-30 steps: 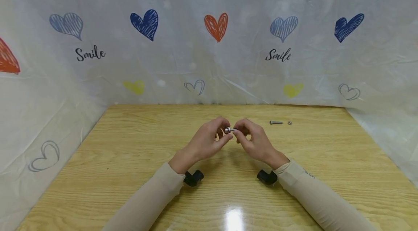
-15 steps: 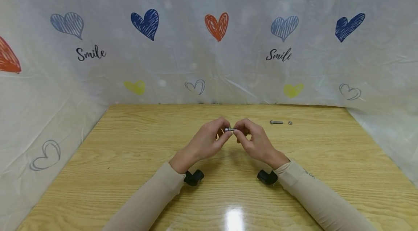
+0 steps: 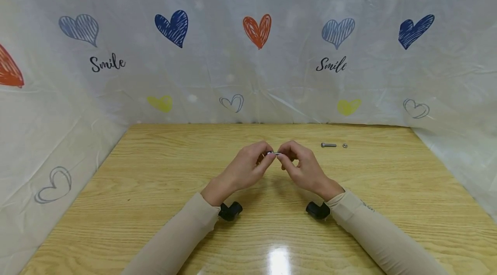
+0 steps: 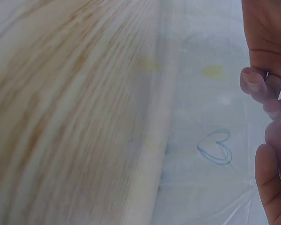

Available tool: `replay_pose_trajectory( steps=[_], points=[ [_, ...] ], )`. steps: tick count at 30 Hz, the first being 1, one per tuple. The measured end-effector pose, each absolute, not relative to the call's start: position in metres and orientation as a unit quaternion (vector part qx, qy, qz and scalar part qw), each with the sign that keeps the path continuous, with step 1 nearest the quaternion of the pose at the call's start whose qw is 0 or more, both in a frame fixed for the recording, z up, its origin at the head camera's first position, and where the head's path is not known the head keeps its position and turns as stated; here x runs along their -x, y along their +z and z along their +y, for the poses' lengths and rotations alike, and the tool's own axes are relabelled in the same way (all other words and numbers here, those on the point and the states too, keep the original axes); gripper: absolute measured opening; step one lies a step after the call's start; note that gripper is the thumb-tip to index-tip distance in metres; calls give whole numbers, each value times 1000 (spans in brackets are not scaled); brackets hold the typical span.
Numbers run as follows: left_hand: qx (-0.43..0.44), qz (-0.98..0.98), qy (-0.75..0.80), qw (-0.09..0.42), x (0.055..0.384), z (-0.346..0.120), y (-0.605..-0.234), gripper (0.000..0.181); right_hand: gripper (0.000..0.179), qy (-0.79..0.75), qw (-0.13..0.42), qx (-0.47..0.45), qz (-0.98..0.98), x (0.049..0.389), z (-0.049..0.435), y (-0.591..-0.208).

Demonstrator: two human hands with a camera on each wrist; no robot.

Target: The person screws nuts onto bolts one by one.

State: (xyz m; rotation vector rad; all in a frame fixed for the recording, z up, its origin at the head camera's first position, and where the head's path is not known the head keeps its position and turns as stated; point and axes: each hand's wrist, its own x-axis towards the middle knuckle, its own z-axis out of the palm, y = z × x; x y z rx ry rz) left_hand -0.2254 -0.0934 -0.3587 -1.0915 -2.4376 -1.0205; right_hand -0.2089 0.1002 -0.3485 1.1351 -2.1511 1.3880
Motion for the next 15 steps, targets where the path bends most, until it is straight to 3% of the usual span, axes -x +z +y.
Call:
replay_pose_trajectory(
  steps=[10,15],
  points=[
    [387,-834,-361,155,226,-93,-356,19,7,491,163,-390,-762,207,100,-349],
    [401,-828,-358,161,225,-93,-356,13,7,491,165,-392,-760,208,100,-349]
  ],
)
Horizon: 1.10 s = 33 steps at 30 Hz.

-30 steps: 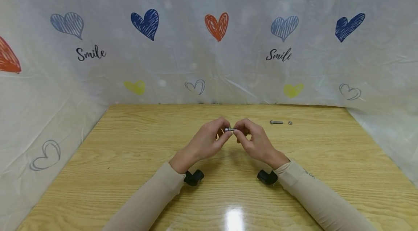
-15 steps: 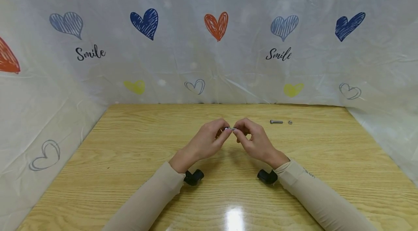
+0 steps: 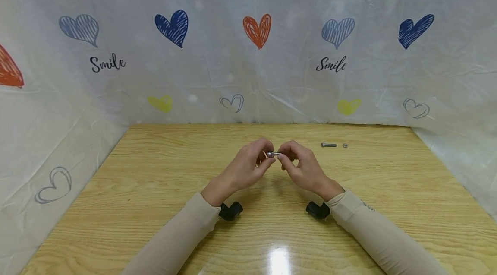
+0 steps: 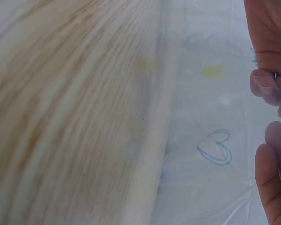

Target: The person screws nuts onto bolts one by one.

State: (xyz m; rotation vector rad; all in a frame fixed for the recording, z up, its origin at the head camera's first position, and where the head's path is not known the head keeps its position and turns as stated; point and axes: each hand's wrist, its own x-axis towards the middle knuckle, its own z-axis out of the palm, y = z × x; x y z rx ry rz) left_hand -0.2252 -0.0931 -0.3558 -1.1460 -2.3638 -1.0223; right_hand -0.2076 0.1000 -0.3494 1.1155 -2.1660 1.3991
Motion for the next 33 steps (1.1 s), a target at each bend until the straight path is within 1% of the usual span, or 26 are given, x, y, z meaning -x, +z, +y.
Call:
replay_pose_trajectory(
  steps=[8,15,22,28,33],
  points=[
    [395,-831,-358,158,225,-93,-357,4,8,488,172,-397,-758,207,100,-348],
    [377,-844,-350,151,224,-93,-357,12,8,485,173,-397,-760,208,100,-348],
    [371,-847,-354,141,225,-93,-358,15,7,484,173,-398,-760,208,100,-349],
    [372,-843,-364,137,225,-93,-357,23,8,483,169,-396,-762,207,100,-349],
    [393,-836,-351,153,224,-93,-356,16,7,486,166,-395,-762,208,100,-349]
  ],
)
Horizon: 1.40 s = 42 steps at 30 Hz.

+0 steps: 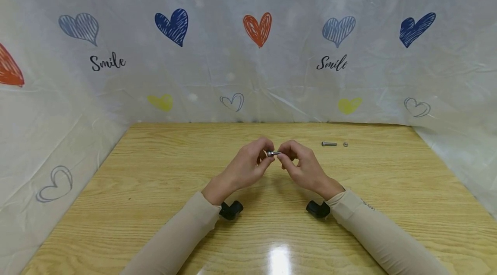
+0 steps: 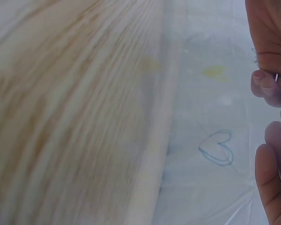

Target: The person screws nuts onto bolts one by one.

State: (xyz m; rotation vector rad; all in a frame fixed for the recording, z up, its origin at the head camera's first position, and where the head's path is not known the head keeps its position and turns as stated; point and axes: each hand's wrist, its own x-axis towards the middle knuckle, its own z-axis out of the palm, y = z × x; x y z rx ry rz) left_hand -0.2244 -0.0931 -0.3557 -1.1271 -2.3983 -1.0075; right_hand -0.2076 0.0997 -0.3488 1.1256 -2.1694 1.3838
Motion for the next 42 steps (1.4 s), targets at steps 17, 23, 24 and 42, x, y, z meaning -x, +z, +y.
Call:
replay_pose_trajectory(
  steps=[17,23,24,42],
  points=[
    [378,-850,-341,136,223,-93,-355,9,7,487,166,-393,-762,209,99,-350],
    [371,-854,-342,127,222,-93,-354,8,7,487,160,-390,-765,208,99,-349],
    [371,-854,-342,128,222,-93,-354,8,7,485,159,-389,-767,208,100,-349],
    [364,-863,-327,123,223,-94,-356,8,12,444,168,-402,-783,235,109,-379]
  ],
)
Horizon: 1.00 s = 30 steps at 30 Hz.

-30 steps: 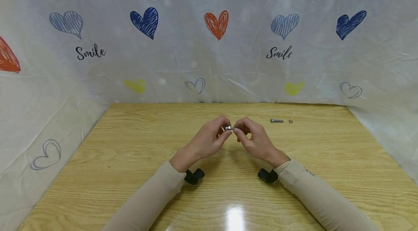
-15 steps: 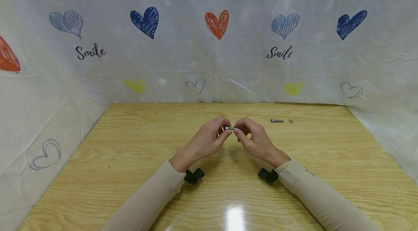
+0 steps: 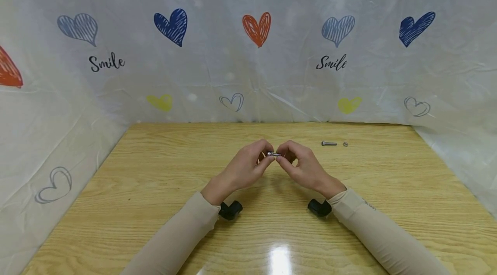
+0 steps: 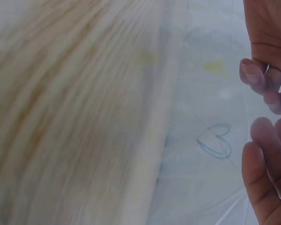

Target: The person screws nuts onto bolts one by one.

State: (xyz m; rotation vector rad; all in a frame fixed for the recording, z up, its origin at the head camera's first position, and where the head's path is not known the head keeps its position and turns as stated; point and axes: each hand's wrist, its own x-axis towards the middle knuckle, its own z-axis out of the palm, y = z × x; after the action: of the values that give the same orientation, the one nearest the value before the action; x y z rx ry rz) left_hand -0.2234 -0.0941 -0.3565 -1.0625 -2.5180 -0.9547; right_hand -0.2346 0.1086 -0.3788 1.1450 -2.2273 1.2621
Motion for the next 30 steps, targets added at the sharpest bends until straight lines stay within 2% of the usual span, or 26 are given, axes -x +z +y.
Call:
replay_pose_trajectory(
  steps=[16,30],
  points=[
    [364,-868,-319,109,224,-98,-362,8,7,396,159,-418,-802,237,112,-384],
    [359,-880,-284,128,225,-102,-361,8,5,386,139,-400,-819,235,114,-380]
  ],
)
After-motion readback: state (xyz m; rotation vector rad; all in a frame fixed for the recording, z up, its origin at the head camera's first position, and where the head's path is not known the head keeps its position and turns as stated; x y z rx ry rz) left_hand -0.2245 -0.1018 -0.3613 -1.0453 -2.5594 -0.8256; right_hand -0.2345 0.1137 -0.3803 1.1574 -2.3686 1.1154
